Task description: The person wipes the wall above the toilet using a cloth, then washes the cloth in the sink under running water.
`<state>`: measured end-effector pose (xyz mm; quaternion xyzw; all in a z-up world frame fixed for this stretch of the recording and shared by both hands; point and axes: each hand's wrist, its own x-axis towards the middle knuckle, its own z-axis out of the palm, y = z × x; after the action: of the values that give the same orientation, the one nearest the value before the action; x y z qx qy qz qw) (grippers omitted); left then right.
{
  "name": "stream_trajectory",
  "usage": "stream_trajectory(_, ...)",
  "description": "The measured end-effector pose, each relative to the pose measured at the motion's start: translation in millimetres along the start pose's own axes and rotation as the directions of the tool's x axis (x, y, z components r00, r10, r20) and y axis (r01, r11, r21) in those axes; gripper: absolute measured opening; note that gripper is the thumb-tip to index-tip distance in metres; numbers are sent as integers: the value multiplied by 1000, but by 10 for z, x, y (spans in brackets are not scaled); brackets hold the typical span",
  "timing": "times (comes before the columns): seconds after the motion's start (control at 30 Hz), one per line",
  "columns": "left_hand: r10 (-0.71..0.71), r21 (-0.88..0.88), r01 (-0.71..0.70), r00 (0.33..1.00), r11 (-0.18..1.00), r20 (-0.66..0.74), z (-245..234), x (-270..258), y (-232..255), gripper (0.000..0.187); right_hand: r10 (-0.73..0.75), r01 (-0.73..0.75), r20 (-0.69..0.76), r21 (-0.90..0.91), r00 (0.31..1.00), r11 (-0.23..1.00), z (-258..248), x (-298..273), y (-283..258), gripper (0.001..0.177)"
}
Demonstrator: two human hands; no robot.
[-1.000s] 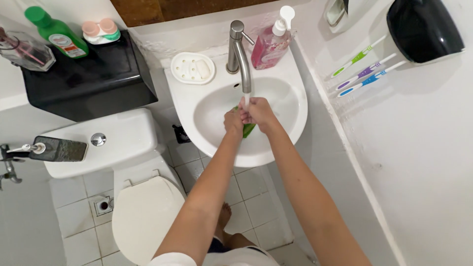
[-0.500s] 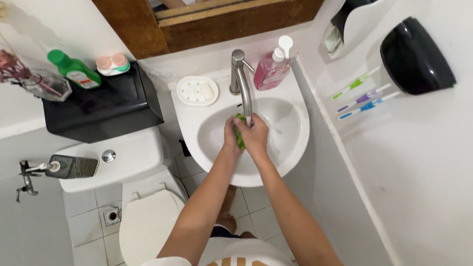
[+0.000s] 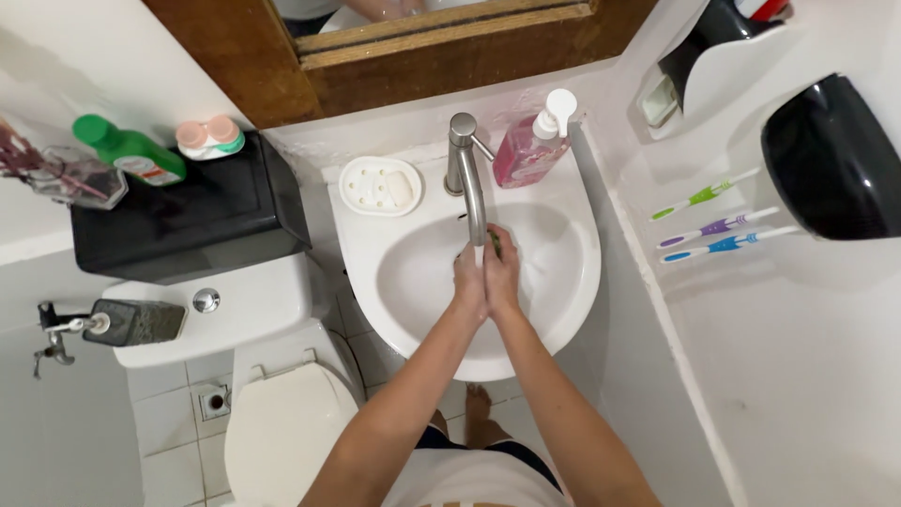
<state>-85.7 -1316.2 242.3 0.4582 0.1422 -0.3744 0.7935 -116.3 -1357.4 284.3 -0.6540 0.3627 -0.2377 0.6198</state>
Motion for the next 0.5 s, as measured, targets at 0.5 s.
stream_trajectory(0.5, -112, -234, 85, 988, 969, -103, -190, 55, -10, 48, 270, -264, 146, -62, 952, 963, 86, 10, 389, 44)
